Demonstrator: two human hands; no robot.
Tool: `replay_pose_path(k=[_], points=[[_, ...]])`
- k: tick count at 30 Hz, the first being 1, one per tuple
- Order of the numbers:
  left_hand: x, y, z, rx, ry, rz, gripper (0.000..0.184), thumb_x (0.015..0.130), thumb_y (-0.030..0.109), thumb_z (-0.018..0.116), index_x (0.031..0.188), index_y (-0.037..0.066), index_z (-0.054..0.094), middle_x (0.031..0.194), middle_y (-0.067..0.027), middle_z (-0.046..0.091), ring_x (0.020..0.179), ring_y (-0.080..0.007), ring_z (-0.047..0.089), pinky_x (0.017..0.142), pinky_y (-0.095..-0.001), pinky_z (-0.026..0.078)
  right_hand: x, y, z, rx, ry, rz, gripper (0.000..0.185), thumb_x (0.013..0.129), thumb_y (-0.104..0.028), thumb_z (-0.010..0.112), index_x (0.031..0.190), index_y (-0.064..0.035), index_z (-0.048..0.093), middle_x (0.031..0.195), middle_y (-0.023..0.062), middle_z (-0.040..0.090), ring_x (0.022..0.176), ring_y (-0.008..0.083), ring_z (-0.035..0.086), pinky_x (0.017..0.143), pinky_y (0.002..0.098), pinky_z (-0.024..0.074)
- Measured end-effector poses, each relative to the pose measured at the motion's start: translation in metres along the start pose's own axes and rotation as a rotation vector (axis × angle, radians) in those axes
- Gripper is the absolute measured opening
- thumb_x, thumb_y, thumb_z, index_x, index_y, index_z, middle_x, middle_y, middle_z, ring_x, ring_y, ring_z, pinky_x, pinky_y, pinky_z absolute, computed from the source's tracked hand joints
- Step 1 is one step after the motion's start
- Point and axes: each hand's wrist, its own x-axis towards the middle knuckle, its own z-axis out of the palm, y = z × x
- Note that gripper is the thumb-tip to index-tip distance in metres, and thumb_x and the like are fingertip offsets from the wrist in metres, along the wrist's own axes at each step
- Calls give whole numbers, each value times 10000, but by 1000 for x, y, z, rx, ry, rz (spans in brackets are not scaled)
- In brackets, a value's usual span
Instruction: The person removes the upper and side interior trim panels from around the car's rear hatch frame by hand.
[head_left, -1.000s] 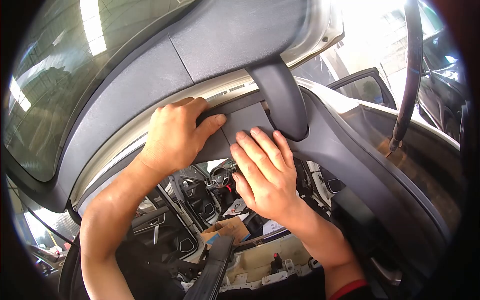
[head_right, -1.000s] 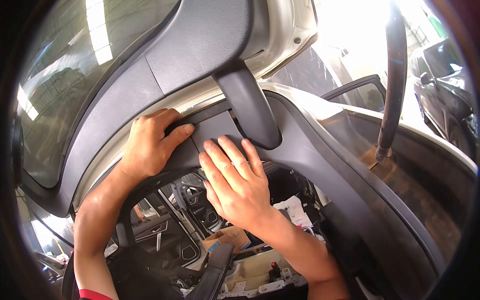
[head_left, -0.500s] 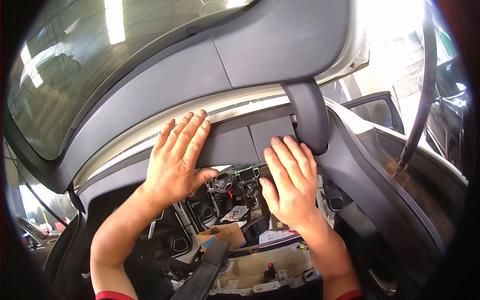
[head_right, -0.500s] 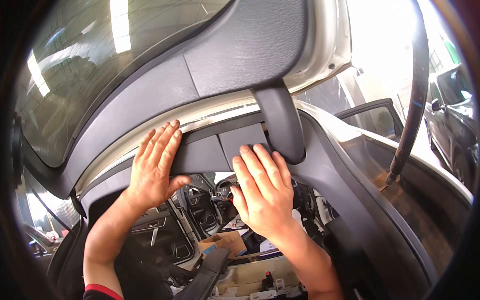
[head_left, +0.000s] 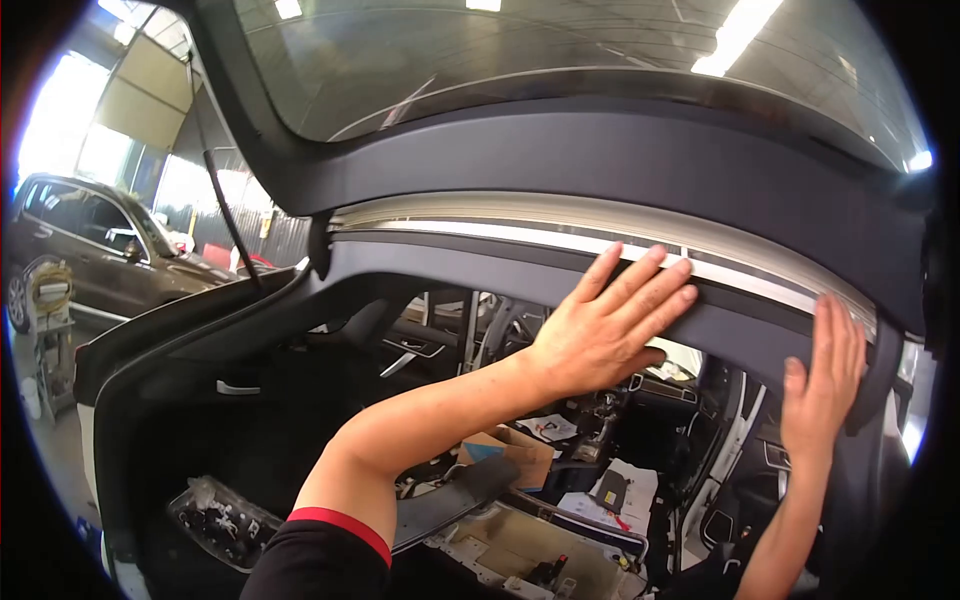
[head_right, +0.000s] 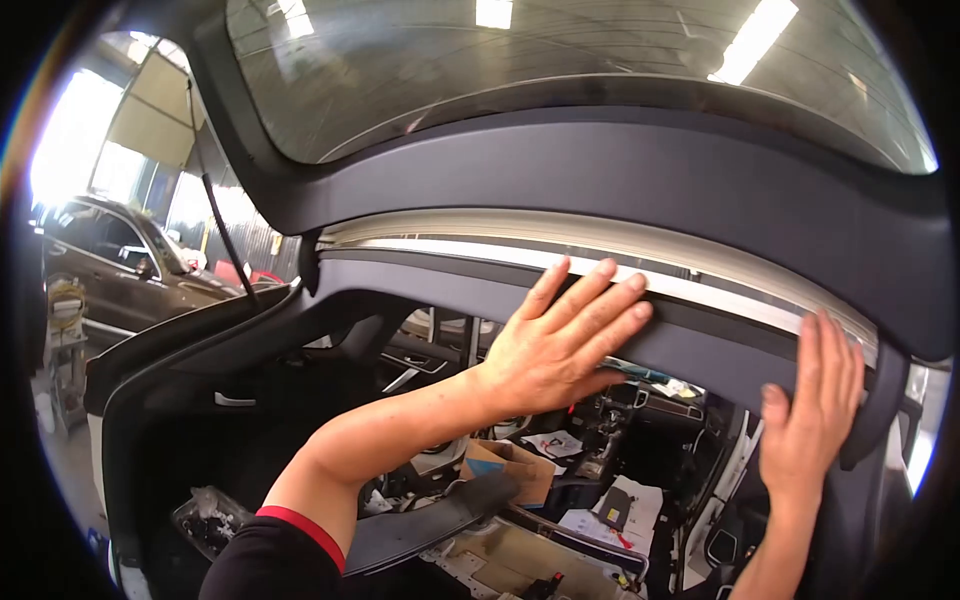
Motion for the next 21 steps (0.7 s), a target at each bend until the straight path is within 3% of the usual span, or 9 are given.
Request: replay_pose_path(k=[5, 10, 14, 17, 21], points=[[-112, -83, -19, 64, 45, -222, 871, 767, 345, 847, 1503, 65, 475, 1607, -154, 431, 1510, -358, 370, 1259, -548, 218, -12, 11, 8, -49, -17, 22, 571, 1078, -383, 405, 1502, -11, 491, 1469, 201, 530, 1416, 421, 434, 1216, 533, 269], [-229, -148, -51, 64, -5, -415, 793, 804, 265, 817, 1477, 21, 477, 1587, -199, 436, 1491, -397, 385, 1247, -549, 244, -23, 23, 28, -59, 18, 86, 441, 1077, -224, 415, 1431, 12, 532, 1449, 196, 551, 1418, 397, 444, 1213, 495, 283], [-326, -176, -101, -74, -303, -561, 694, 791, 257, 816, 1403, 37, 573, 1566, -193, 450, 1477, -399, 396, 1230, -538, 294, -18, 17, 27, 21, 44, 206, 383, 1086, -153, 410, 1391, 30, 551, 1417, 198, 576, 1387, 372, 483, 1196, 463, 314], [-402, -202, -170, 106, -376, -607, 530, 774, 193, 817, 1258, 45, 661, 1461, -163, 539, 1431, -389, 446, 1199, -548, 334, -20, 24, 27, -14, -24, 260, 400, 1101, -172, 436, 1423, 45, 530, 1462, 209, 558, 1402, 365, 482, 1191, 434, 332], [-477, -209, -240, 167, -259, -791, 415, 772, 126, 797, 1168, 54, 694, 1327, -158, 629, 1357, -387, 508, 1155, -548, 375, -14, -67, 14, -123, 25, 269, 450, 1091, -167, 451, 1473, 68, 486, 1525, 227, 511, 1448, 367, 443, 1231, 435, 291]])
